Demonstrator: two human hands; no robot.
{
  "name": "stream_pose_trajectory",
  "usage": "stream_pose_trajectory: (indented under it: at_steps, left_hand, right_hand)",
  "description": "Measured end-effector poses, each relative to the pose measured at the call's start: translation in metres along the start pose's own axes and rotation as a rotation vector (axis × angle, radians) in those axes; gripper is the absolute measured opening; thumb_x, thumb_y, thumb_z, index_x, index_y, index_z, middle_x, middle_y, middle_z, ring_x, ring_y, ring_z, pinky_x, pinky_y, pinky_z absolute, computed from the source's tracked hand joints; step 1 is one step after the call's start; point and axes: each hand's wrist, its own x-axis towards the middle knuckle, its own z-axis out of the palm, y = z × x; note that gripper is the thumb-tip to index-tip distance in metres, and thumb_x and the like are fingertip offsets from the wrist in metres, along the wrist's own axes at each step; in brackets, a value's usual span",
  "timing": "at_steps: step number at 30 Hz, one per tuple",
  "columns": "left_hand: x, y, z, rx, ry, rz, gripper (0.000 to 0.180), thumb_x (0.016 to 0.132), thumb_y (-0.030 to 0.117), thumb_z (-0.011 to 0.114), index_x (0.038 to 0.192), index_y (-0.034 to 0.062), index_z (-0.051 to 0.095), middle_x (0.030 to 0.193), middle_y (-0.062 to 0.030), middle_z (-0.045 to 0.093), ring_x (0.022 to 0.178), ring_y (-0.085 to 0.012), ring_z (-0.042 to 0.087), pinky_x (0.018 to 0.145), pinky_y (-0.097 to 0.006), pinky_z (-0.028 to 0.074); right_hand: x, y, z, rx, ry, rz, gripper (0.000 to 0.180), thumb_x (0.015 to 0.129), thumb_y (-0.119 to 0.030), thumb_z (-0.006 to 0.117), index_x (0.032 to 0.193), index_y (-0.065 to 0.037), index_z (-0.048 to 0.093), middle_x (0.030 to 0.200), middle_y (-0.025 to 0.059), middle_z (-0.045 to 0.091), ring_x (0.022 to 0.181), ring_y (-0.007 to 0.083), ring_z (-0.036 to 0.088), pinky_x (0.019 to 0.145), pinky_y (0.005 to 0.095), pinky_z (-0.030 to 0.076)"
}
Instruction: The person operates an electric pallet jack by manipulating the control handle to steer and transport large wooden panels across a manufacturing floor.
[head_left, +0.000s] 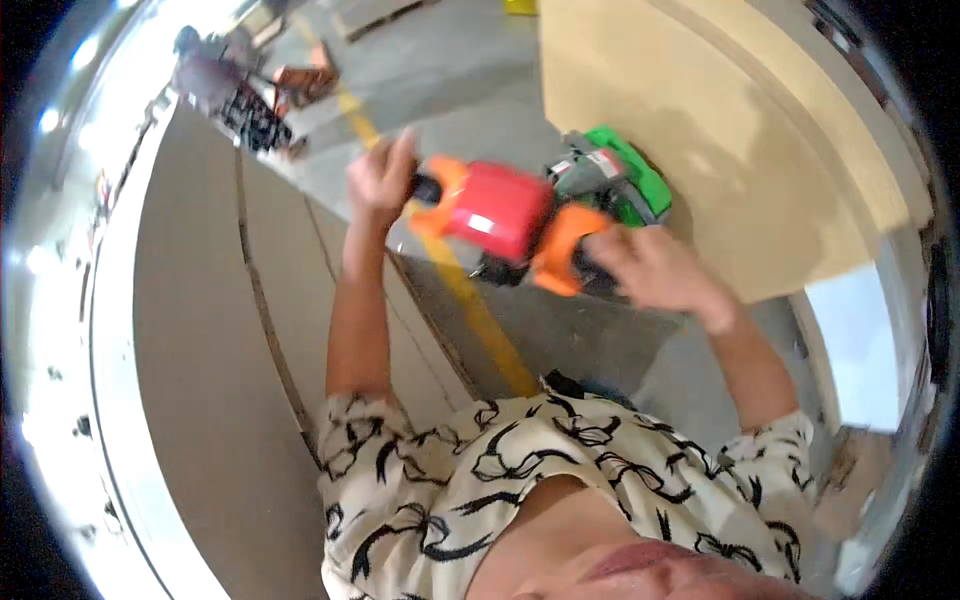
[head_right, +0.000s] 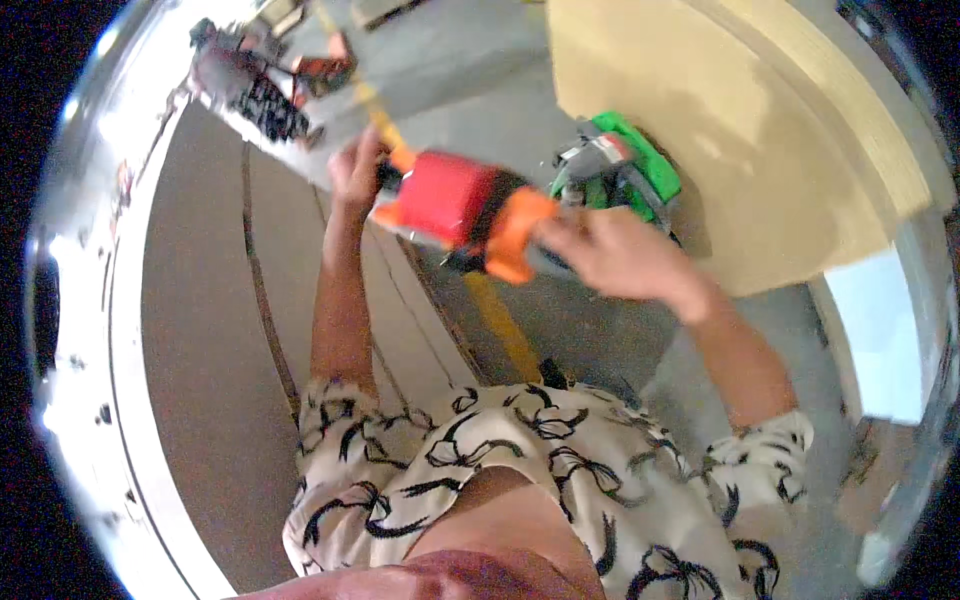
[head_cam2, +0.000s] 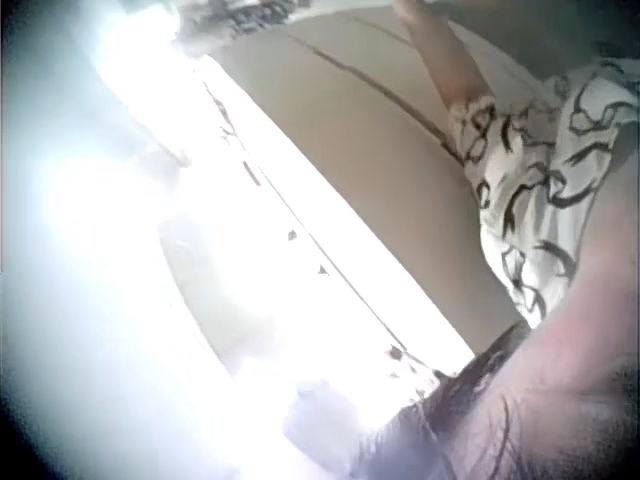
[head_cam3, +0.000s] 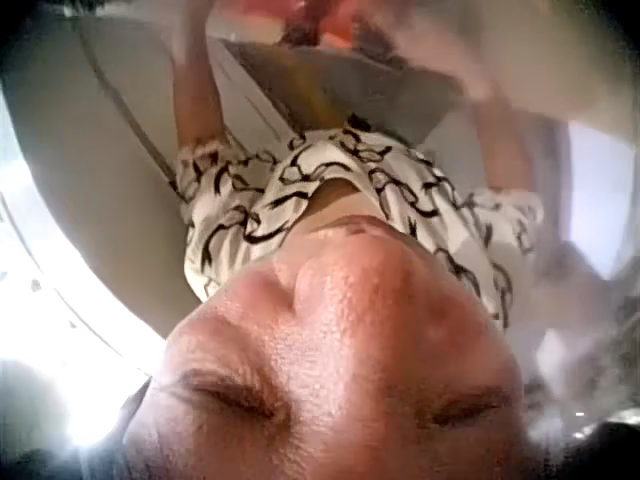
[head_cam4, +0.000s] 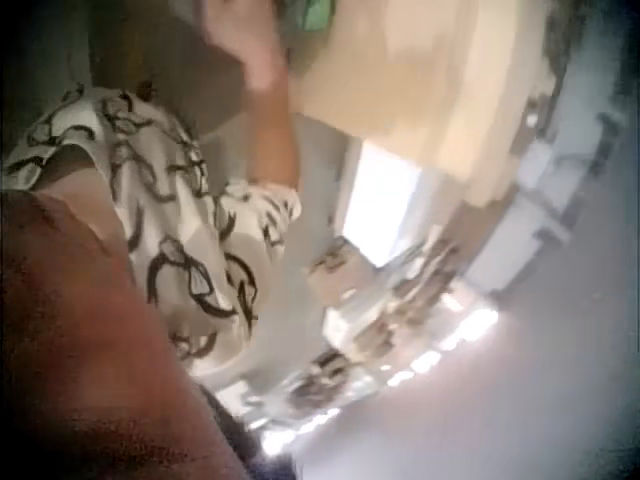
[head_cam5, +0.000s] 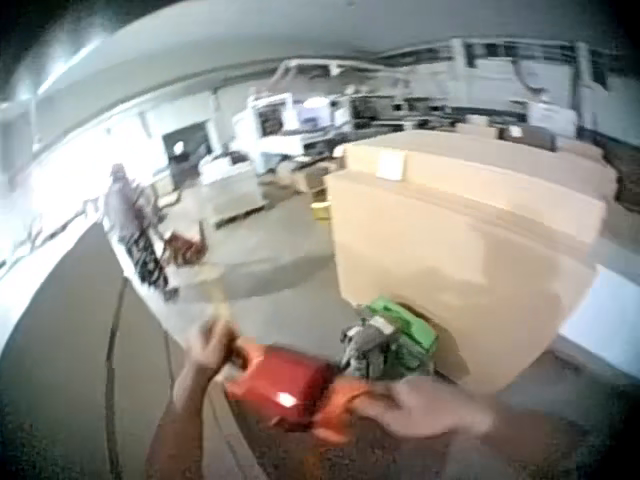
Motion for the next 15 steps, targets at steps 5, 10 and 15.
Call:
stream_pose_trajectory:
  at_steps: [5,10,15]
  left_hand:
    - [0.061,0.005,0.009,0.056,-0.042,-0.075,0.040,0.082,0.041,0.057,0.061,0.0068,0.061,0.060,-0.0120,0.056,0.059,-0.0326,0.056,0.054,-0.040,0.044]
    - [0.105,0.001,0.041,0.097,-0.322,0.063,0.051,0.085,0.050,0.046,0.056,0.0106,0.062,0.054,-0.0113,0.058,0.053,-0.0322,0.059,0.050,-0.041,0.048]
    - [0.137,-0.018,0.057,-0.112,-0.288,0.288,0.044,0.082,0.039,0.059,0.052,0.0082,0.051,0.046,-0.0079,0.047,0.038,-0.0276,0.051,0.035,-0.038,0.041]
  right_hand:
    - [0.051,-0.004,-0.041,0.158,-0.047,0.334,0.042,0.090,-0.038,0.043,0.085,0.001,0.057,0.055,0.0010,0.051,0.045,0.0102,0.049,0.042,0.0257,0.038]
    - [0.071,0.005,-0.078,0.053,0.061,0.396,0.031,0.088,-0.013,0.041,0.113,0.003,0.050,0.093,0.0085,0.061,0.078,0.0148,0.056,0.068,0.0261,0.045]
    - [0.074,0.079,-0.086,0.122,0.375,0.411,0.033,0.087,-0.012,0.043,0.115,0.004,0.050,0.110,0.0096,0.058,0.104,0.0178,0.051,0.091,0.0302,0.038]
